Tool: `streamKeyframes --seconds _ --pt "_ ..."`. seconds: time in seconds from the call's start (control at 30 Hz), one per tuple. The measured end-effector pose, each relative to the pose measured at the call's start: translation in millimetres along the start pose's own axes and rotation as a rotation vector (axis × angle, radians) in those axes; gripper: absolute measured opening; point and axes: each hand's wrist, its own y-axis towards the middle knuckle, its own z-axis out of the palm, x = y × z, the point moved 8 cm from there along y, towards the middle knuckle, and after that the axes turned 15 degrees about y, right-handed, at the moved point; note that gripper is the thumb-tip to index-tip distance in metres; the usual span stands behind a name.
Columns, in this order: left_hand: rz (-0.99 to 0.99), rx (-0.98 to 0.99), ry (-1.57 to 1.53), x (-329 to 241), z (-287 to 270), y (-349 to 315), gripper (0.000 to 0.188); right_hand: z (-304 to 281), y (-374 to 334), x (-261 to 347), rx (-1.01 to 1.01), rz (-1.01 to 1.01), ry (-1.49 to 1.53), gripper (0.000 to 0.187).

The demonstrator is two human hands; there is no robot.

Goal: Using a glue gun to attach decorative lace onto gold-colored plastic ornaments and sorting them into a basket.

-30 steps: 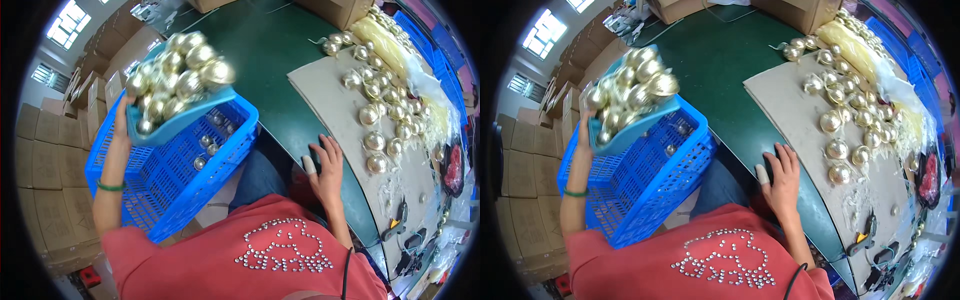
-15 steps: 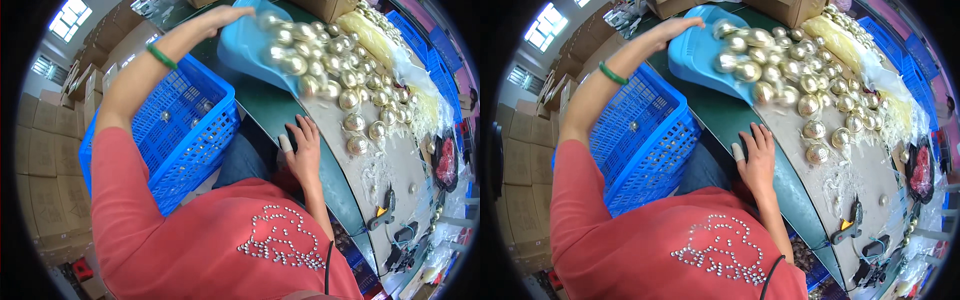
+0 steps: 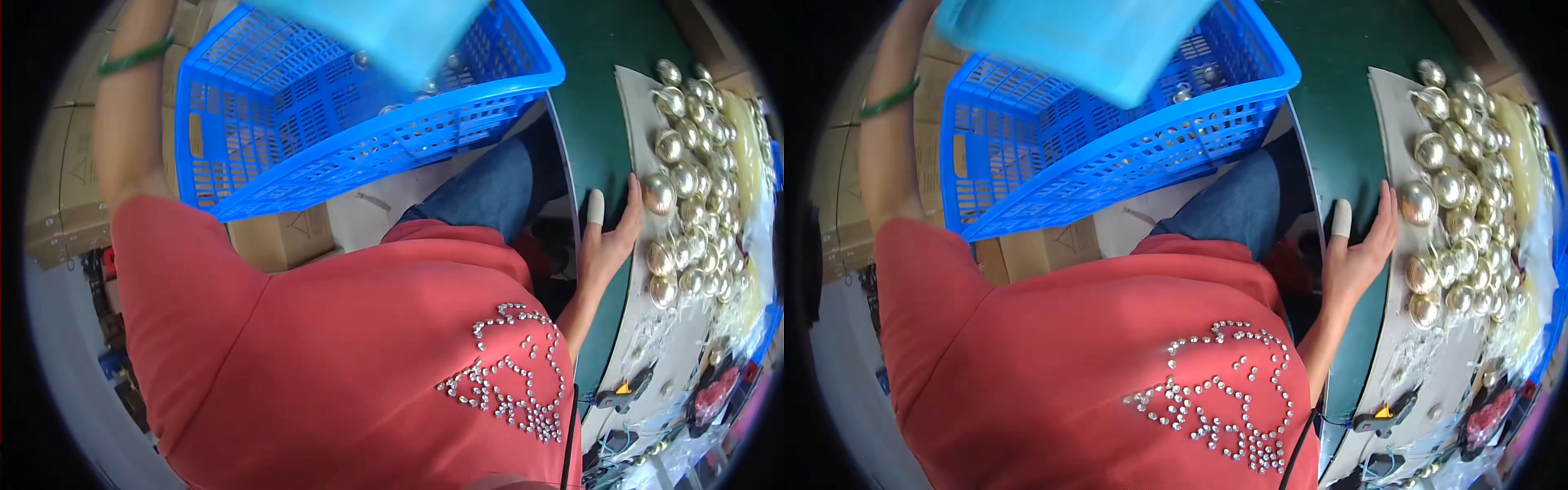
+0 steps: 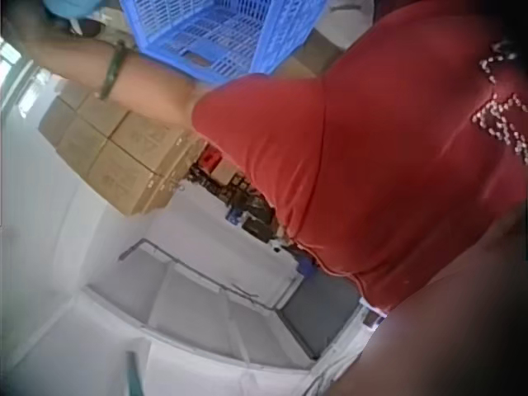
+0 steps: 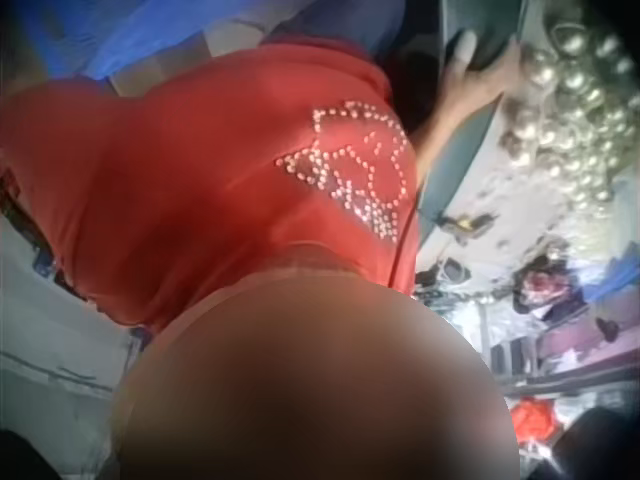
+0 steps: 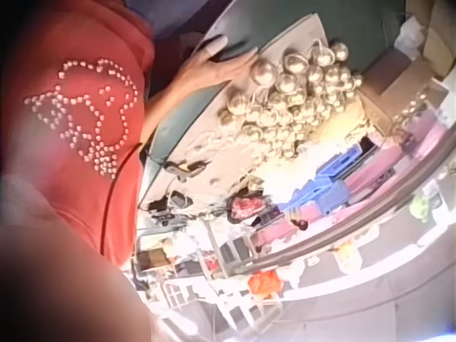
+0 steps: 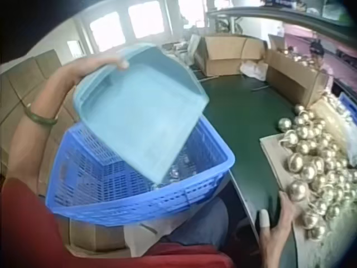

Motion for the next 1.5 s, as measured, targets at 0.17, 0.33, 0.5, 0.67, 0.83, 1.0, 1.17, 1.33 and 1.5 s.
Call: streamKeyframes --seconds 0.17,0.33,0.5,0.67,0.83,1.0,1.17,1.33,1.5 --pt "-0.772 -0.271 0.379 175 -8 -128 0.081 4 -2 -2 0.075 0.013 -0.072 0.047" --pt "-0.808 -0.362 0.471 438 27 -262 0.095 10 1 1 0.124 -0.001 -0.105 0.038" --pt "-0.83 -0.387 0.36 469 67 -293 0.105 9 3 2 0.131 0.007 -0.164 0.037" --pt "-0.694 -0.461 0.196 488 98 -280 0.09 10 4 1 0.118 0.034 -0.164 0.037" --pt "-0.973 -0.559 -0.027 465 171 -236 0.081 12 5 3 0.131 0.034 -0.167 0.035" --pt "-0.853 -0.581 -0.093 474 208 -174 0.081 11 4 4 0.123 0.055 -0.167 0.035" --pt "-0.955 -0.812 0.119 520 162 -191 0.08 11 5 3 0.125 0.072 -0.167 0.035" --pt "-0.992 -1.043 -0.057 555 104 -175 0.087 10 6 6 0.12 0.075 -0.185 0.035" --pt "-0.741 -0.61 -0.15 499 108 -69 0.083 10 6 4 0.124 0.094 -0.176 0.035"
